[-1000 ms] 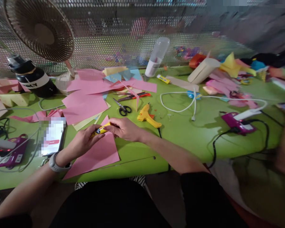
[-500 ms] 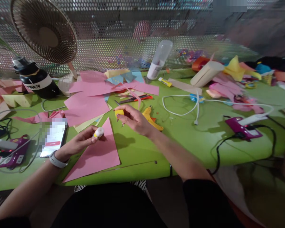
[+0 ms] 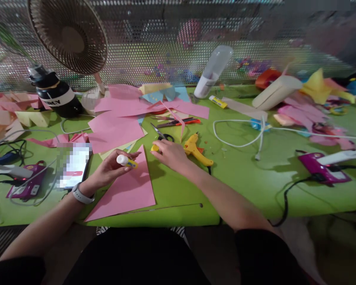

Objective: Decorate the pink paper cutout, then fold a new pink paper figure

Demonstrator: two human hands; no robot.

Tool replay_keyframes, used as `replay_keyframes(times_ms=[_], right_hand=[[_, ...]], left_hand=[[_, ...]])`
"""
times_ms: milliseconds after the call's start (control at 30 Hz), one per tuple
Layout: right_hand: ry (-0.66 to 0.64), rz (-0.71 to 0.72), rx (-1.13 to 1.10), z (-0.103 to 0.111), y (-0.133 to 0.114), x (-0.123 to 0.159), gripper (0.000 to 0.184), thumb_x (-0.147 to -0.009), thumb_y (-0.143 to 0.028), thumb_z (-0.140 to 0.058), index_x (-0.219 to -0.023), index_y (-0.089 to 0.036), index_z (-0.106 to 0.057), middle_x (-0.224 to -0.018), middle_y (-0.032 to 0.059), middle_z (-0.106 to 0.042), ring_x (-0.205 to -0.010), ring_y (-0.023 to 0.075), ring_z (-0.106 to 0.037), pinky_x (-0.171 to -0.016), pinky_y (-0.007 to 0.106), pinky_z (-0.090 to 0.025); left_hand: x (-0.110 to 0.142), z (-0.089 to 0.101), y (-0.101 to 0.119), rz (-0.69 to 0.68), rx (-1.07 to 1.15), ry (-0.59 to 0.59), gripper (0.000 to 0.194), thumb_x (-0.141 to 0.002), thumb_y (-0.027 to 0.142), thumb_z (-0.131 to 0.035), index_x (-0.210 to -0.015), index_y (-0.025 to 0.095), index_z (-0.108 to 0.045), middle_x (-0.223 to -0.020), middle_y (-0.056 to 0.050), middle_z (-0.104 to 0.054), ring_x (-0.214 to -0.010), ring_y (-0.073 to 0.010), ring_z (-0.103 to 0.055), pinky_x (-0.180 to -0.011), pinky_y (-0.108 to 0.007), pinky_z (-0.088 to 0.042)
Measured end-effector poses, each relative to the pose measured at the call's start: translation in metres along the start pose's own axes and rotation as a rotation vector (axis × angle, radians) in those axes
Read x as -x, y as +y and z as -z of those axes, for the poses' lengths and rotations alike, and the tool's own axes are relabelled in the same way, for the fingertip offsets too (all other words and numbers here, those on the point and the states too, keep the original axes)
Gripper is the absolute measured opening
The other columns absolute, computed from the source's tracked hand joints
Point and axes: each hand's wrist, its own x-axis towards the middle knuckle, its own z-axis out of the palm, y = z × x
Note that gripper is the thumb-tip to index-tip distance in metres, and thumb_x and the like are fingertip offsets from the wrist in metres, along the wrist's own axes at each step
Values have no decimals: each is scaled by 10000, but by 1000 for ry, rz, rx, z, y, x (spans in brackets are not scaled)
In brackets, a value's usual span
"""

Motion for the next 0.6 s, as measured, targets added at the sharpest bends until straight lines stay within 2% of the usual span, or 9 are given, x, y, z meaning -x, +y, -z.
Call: replay_keyframes(times_ms=[67,133,167,233,300,367,500,600], right_hand=[[82,7,-20,2,-5,2,391,-894,-392,-590,-1213,-171,-641,-887,87,-683,-794,244,-620,-671,343,-450],[145,106,-141,7,-15,9,384,-929,-413,-546,-1211,-167,-630,-866,85,-674,-787,228,-623,-695,350,-476],[138,178,-229,8,-21,13,378,-945,-428,-525,-1206,-172,-624,-892,88,-679,-802,220,-631,-712,350,-491],[39,280,-388,8,-34,23,424,-932,-466,-561,-1250,-186,-579,-1050,112,-691,-904,228,-659,-753,362,-519],[-34,252,-491,3,-44,32,565,-871,-506,-653,-1326,-205,-505,-1175,132,-679,-991,254,-671,-799,396,-539],[-76,178,-574,-4,-50,38,673,-826,-522,-709,-1371,-227,-446,-1197,132,-681,-978,258,-686,-809,416,-551],[-92,130,-702,-15,-50,40,566,-862,-486,-684,-1326,-249,-462,-1104,98,-701,-895,223,-690,-823,423,-556],[-127,63,-894,-17,-49,39,497,-890,-473,-652,-1291,-260,-450,-1047,67,-670,-856,195,-672,-765,402,-582]], left_hand=[[0,-1,-2,-11,16,32,209,-878,222,-701,-1001,203,-533,-1260,-128,-653,-1302,-251,-553,-969,-376,-533],[0,-4,-2,-21,49,70,234,-888,224,-691,-1061,209,-535,-1262,-121,-657,-1265,-238,-583,-987,-397,-531],[1,-6,-3,-26,60,94,255,-892,227,-687,-1096,212,-535,-1259,-118,-660,-1242,-232,-600,-999,-407,-527],[2,-11,-3,-28,55,133,288,-893,246,-687,-1138,212,-541,-1246,-114,-666,-1186,-225,-633,-999,-413,-529],[4,-16,-4,-15,40,166,293,-889,276,-693,-1135,205,-550,-1218,-112,-674,-1109,-221,-669,-960,-404,-550],[5,-20,-5,-5,40,203,282,-880,302,-704,-1102,198,-564,-1167,-100,-692,-1027,-205,-694,-921,-382,-564],[5,-21,-6,21,34,263,258,-877,380,-701,-1042,192,-639,-1055,-79,-729,-931,-180,-702,-865,-342,-570],[4,-20,-6,31,37,281,282,-854,411,-722,-1029,193,-687,-1061,-91,-744,-967,-205,-703,-895,-378,-564]])
